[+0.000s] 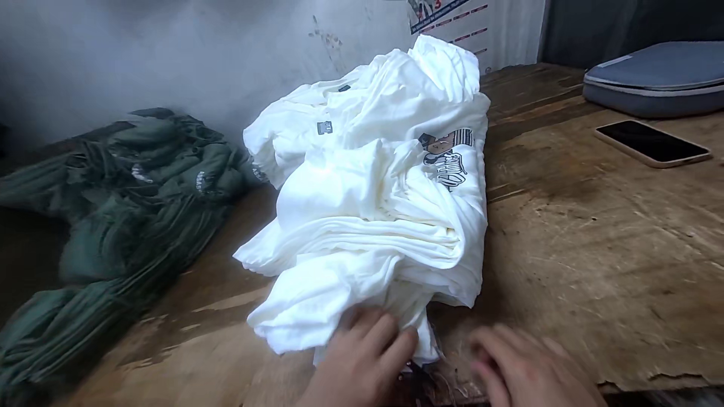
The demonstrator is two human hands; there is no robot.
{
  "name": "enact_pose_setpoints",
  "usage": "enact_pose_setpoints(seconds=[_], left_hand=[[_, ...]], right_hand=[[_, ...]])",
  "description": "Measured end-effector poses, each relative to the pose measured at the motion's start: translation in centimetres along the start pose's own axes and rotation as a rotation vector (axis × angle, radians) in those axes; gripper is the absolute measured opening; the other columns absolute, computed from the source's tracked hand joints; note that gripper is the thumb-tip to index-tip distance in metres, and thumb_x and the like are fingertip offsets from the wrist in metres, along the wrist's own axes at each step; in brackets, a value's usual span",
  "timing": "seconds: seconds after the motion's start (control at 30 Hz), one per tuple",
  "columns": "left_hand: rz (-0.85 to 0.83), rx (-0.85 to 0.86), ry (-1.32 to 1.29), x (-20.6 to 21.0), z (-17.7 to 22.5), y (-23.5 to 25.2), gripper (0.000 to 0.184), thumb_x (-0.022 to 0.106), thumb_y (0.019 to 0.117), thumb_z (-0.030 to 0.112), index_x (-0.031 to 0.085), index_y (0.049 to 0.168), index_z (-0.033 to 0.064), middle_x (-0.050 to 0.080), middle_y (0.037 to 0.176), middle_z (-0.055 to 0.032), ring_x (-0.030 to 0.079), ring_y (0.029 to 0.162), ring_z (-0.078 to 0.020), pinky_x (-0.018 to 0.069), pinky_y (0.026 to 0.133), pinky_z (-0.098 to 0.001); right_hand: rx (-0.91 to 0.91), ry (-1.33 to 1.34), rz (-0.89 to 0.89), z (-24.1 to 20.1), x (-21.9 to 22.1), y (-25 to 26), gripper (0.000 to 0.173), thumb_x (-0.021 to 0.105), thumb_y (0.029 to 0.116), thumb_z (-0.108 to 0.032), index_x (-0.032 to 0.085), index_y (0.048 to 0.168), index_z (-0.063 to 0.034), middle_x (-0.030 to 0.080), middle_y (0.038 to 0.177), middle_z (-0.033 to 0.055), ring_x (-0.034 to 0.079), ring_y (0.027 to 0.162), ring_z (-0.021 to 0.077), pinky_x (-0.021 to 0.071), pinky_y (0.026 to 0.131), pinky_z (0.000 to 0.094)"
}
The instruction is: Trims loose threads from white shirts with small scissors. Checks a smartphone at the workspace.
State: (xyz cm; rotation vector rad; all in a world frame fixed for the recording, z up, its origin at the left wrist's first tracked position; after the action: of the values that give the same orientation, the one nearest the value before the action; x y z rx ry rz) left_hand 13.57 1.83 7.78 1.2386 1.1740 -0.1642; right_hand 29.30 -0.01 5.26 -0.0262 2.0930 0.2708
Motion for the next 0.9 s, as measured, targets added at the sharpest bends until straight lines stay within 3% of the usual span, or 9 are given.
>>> enact_pose_setpoints(seconds=[0.1, 0.2, 0.27, 0.33, 0.4, 0.5, 0.6, 0.73, 0.9], left_hand=[[0.002, 0.017, -0.109, -0.5, -1.9, -0.4, 0.030, 0.057, 0.0972, 0.012, 0.068, 0.123, 0.0240, 0.054, 0.080, -0.0072, 0.056, 0.066, -0.0237, 0.0474, 0.053, -0.0365], [0.058, -0.021, -0.054, -1.5, -4.3, -0.7, 0.014, 0.060, 0.0938, 0.025, 0.072, 0.100, 0.0236, 0.058, 0.073, -0.0022, 0.059, 0.063, -0.0176, 0.0473, 0.051, -0.0340], [0.067, -0.138, -0.077, -2.0, -5.5, -0.9, 0.019, 0.061, 0.0908, 0.038, 0.074, 0.091, 0.0241, 0.065, 0.074, 0.0012, 0.062, 0.066, -0.0110, 0.0495, 0.056, -0.0302], [0.017, -0.292, -0.106, -1.9, -5.4, -0.7, 0.027, 0.062, 0.0903, 0.044, 0.076, 0.088, 0.0213, 0.072, 0.082, 0.0002, 0.066, 0.070, -0.0104, 0.0532, 0.058, -0.0323], [-0.063, -0.427, -0.054, -1.4, -4.9, -0.4, 0.023, 0.070, 0.0813, 0.035, 0.074, 0.091, 0.0144, 0.074, 0.086, -0.0048, 0.071, 0.071, -0.0198, 0.0568, 0.057, -0.0429], [-0.090, -0.587, 0.052, -0.6, -5.0, 0.5, 0.022, 0.066, 0.0754, 0.004, 0.072, 0.097, 0.0060, 0.070, 0.080, -0.0093, 0.071, 0.069, -0.0301, 0.0565, 0.058, -0.0511], [0.129, -0.456, 0.223, -0.1, -5.7, 1.4, 0.020, 0.066, 0.0748, -0.002, 0.075, 0.091, 0.0042, 0.070, 0.076, -0.0140, 0.071, 0.065, -0.0337, 0.0562, 0.054, -0.0511], [0.281, 0.077, 0.282, 1.4, -7.1, -2.3, 0.010, 0.058, 0.0994, 0.017, 0.068, 0.102, 0.0149, 0.063, 0.080, -0.0074, 0.063, 0.072, -0.0235, 0.0530, 0.067, -0.0359], [0.030, -0.149, -0.277, 0.5, -7.6, -5.6, 0.037, 0.068, 0.0933, 0.048, 0.076, 0.110, 0.0161, 0.076, 0.095, -0.0039, 0.070, 0.089, -0.0071, 0.0578, 0.081, -0.0258]], right_hand=[[-0.051, 0.231, 0.207, 0.4, 1.8, 3.3, 0.029, 0.064, 0.0990, -0.027, 0.075, 0.118, -0.0083, 0.076, 0.095, 0.0066, 0.073, 0.084, 0.0250, 0.0586, 0.080, 0.0520], [-0.152, 0.395, 0.345, 0.6, 2.5, 4.1, 0.014, 0.070, 0.0926, -0.021, 0.081, 0.099, -0.0149, 0.077, 0.091, -0.0016, 0.073, 0.083, 0.0117, 0.0617, 0.077, 0.0367], [-0.206, 0.401, 0.301, 0.9, 0.9, 3.2, 0.010, 0.069, 0.0906, -0.011, 0.080, 0.090, -0.0127, 0.076, 0.089, 0.0011, 0.072, 0.085, 0.0136, 0.0615, 0.077, 0.0350], [-0.207, 0.303, 0.063, 1.4, -0.4, 2.0, 0.010, 0.069, 0.0916, -0.008, 0.079, 0.090, -0.0095, 0.076, 0.089, 0.0071, 0.073, 0.088, 0.0234, 0.0591, 0.082, 0.0466], [-0.196, 0.155, -0.208, 1.6, -0.4, 1.0, 0.014, 0.066, 0.0956, -0.010, 0.079, 0.098, -0.0074, 0.076, 0.094, 0.0131, 0.072, 0.093, 0.0334, 0.0532, 0.086, 0.0581], [-0.143, 0.090, -0.092, 0.3, -0.9, 1.0, 0.019, 0.068, 0.0953, -0.018, 0.078, 0.109, -0.0081, 0.074, 0.095, 0.0137, 0.072, 0.090, 0.0346, 0.0538, 0.083, 0.0571], [-0.169, 0.146, 0.129, -1.9, 1.3, 2.6, 0.037, 0.080, 0.0862, -0.025, 0.074, 0.120, -0.0111, 0.071, 0.109, 0.0170, 0.071, 0.092, 0.0336, 0.0593, 0.078, 0.0517], [-0.227, 0.218, 0.178, -2.2, 1.9, 1.8, 0.013, 0.070, 0.0880, -0.003, 0.081, 0.092, -0.0086, 0.072, 0.084, 0.0108, 0.071, 0.072, 0.0264, 0.0598, 0.063, 0.0445], [-0.161, 0.085, -0.191, -0.4, -0.3, -2.1, 0.018, 0.063, 0.0979, -0.008, 0.079, 0.104, -0.0041, 0.075, 0.102, 0.0185, 0.072, 0.095, 0.0384, 0.0562, 0.084, 0.0563]])
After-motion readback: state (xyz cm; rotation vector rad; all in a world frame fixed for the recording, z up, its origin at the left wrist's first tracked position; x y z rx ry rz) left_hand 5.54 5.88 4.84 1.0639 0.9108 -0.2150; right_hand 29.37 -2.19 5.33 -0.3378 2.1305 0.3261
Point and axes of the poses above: each hand's wrist, its own y-axis towards the middle knuckle, its own x-axis out of the palm, z = x × y, the point moved 9 cm from there along y, towards the middle knuckle
